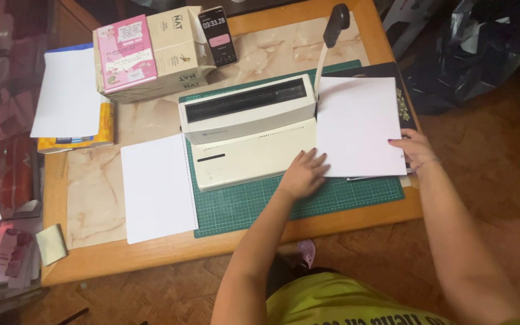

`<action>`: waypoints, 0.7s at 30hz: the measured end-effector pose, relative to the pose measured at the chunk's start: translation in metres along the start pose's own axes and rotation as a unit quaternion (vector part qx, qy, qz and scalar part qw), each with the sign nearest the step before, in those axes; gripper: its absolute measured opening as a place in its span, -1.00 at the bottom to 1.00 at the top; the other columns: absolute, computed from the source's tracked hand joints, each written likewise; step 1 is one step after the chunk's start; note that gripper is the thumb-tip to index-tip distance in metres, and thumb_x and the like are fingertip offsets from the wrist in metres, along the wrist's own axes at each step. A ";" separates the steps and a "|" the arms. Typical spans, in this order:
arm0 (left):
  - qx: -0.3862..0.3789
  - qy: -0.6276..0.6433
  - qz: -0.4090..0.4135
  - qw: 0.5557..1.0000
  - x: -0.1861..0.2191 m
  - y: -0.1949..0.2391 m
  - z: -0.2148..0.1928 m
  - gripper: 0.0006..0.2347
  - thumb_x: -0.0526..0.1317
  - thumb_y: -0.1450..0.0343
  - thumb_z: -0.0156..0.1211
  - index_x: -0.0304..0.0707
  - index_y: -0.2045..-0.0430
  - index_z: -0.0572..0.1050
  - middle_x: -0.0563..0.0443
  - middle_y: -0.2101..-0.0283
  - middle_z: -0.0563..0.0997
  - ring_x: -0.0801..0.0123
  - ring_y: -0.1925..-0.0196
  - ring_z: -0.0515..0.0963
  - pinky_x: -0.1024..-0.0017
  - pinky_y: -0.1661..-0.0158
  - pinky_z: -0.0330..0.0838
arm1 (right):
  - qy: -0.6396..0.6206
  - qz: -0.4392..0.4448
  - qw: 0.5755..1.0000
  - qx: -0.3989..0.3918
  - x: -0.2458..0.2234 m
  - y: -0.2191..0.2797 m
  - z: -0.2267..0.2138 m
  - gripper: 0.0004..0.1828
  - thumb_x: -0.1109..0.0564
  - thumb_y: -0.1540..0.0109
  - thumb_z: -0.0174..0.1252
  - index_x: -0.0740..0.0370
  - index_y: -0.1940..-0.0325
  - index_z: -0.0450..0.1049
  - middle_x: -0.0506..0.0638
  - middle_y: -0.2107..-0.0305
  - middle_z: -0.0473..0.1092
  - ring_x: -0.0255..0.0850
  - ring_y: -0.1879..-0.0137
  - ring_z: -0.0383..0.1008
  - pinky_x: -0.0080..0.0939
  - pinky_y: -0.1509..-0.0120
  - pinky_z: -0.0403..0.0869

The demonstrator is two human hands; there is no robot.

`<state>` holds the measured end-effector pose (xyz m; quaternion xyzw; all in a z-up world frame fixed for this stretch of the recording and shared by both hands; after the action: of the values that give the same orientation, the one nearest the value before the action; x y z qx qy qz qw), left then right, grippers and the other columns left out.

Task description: The person uses a manual binding machine to punch holes in a stack of white paper sheets. They then insert a black book cover into the machine and operate the lever to bind the cover to the punched pages.

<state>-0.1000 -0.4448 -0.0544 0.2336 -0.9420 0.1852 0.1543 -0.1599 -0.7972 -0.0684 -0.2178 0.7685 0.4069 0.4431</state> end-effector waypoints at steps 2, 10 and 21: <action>-0.014 0.027 0.003 1.000 0.012 -0.009 -0.008 -0.57 0.10 -0.38 0.22 0.14 -0.14 0.54 0.05 -0.28 0.55 0.01 -0.48 0.33 -0.14 -0.43 0.11 | 0.065 -0.042 0.997 0.022 0.003 -0.023 -0.003 -0.34 0.16 -0.05 0.42 0.14 -0.24 0.45 0.09 0.27 0.47 -0.02 0.25 0.57 -0.05 0.33 0.60; -0.111 0.289 -0.144 0.940 0.047 -0.056 -0.007 -0.41 0.31 -0.56 -0.32 0.24 -0.52 0.02 -0.03 -0.55 0.12 -0.04 -0.59 0.04 -0.06 -0.49 0.00 | 0.222 -0.164 0.961 0.000 -0.091 0.080 0.050 -0.38 0.12 -0.09 0.32 0.04 -0.27 0.47 0.12 0.28 0.56 0.00 0.17 0.60 -0.01 0.17 0.56; -0.024 0.624 -0.327 0.710 0.048 -0.079 -0.043 -0.38 0.19 -0.48 0.16 -0.13 -0.39 0.27 -0.43 -0.36 0.34 -0.23 -0.40 0.31 0.07 -0.22 0.44 | -0.074 -0.154 0.980 -0.105 -0.098 0.118 0.104 -0.56 0.21 -0.41 0.03 0.06 -0.39 0.40 0.15 -0.24 0.36 -0.11 -0.16 0.44 -0.01 -0.15 0.54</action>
<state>-0.0920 -0.5101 0.0230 0.3548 -0.5003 0.2038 0.7631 -0.1394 -0.6470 0.0376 -0.3480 0.6438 0.4276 0.5307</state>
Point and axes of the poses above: each hand's wrist, its own y-axis away from the middle knuckle, its own z-axis out of the palm, x = y × z, the point moved 4 cm from there along -y, towards the middle knuckle
